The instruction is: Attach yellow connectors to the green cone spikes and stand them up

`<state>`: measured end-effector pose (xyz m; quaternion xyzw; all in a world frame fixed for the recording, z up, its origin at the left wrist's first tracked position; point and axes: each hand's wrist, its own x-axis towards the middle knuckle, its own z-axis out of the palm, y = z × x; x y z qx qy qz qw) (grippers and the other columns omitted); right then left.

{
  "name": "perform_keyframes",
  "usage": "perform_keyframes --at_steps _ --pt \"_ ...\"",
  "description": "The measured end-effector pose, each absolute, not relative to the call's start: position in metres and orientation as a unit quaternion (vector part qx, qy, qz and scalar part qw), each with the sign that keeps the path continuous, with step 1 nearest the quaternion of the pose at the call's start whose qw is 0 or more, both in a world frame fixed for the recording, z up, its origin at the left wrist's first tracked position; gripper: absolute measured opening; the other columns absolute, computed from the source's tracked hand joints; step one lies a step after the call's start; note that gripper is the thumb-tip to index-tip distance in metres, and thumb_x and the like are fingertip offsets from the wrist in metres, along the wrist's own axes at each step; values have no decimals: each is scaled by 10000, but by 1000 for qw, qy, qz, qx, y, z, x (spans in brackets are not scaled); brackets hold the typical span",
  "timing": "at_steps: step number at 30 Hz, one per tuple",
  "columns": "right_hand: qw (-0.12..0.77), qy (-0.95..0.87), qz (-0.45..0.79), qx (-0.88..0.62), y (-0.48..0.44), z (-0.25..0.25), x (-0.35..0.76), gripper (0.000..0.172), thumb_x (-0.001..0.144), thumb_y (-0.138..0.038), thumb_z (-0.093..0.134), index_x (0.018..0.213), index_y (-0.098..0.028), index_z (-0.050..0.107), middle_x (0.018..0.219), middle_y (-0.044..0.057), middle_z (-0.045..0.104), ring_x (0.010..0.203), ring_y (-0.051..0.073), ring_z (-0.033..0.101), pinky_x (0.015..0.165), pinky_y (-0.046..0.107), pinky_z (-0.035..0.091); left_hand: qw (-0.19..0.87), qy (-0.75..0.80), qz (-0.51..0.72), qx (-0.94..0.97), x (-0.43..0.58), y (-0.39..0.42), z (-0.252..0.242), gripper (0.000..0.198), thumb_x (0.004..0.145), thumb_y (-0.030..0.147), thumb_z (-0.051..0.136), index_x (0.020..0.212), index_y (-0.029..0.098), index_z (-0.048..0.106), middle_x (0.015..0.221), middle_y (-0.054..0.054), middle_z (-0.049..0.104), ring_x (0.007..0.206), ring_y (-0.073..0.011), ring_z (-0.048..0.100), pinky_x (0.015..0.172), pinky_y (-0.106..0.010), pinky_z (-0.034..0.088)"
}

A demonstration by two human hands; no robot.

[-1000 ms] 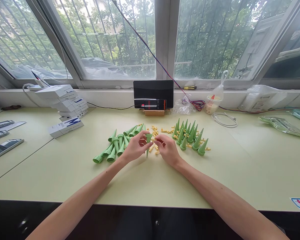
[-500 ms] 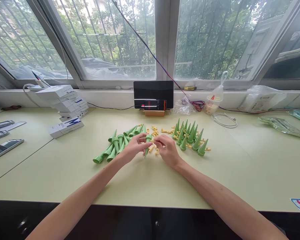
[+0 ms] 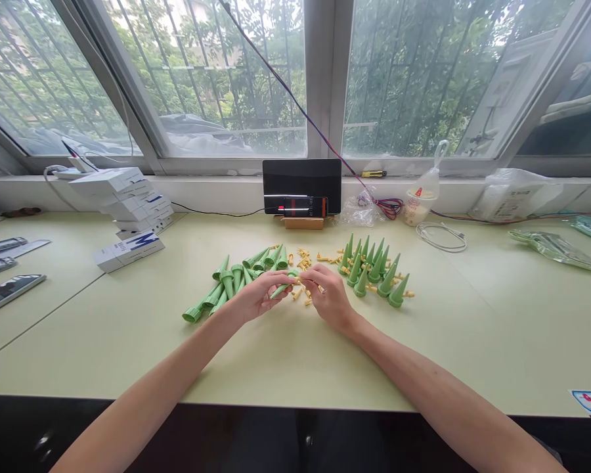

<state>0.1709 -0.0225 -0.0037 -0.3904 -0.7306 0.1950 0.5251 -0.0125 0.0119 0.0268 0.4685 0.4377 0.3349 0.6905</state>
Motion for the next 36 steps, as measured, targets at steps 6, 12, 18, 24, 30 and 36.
perform_keyframes --at_steps 6,12,18,24,30,36 --pt "534 -722 198 -392 -22 -4 170 201 961 -321 515 967 -226 692 916 70 650 803 190 597 688 315 499 649 457 335 508 -12 10 28 371 653 332 808 913 200 579 582 58 467 460 -61 450 395 -190 313" --pt "514 -686 244 -452 -20 -6 170 322 971 -436 471 839 -191 632 733 35 632 566 148 543 555 278 458 611 406 380 563 -9 8 22 583 675 356 806 1142 204 493 618 85 471 408 -48 392 393 -207 331" --pt "494 -692 228 -474 -20 -7 170 428 988 -459 415 652 -208 499 520 -24 479 468 128 426 497 265 360 515 399 387 652 -6 3 23 487 747 409 735 1140 207 528 625 76 463 435 -69 483 411 -198 379" --pt "496 -691 245 -465 -19 -9 171 388 974 -462 445 691 -207 522 553 -17 506 491 135 445 503 267 382 477 388 378 692 -5 1 25 465 766 442 698 1130 206 533 644 59 491 438 -68 476 366 -176 355" --pt "504 -688 247 -459 -20 -9 173 289 948 -443 507 829 -191 587 649 12 570 564 154 523 557 281 450 476 401 376 687 -4 0 25 480 768 435 692 1151 198 527 606 78 448 416 -69 458 374 -184 337" --pt "517 -684 247 -452 -21 -10 172 268 932 -441 540 839 -194 589 707 26 592 598 158 547 563 286 475 457 401 381 697 -5 0 25 468 773 431 682 1153 199 540 603 84 439 420 -57 436 416 -188 337"
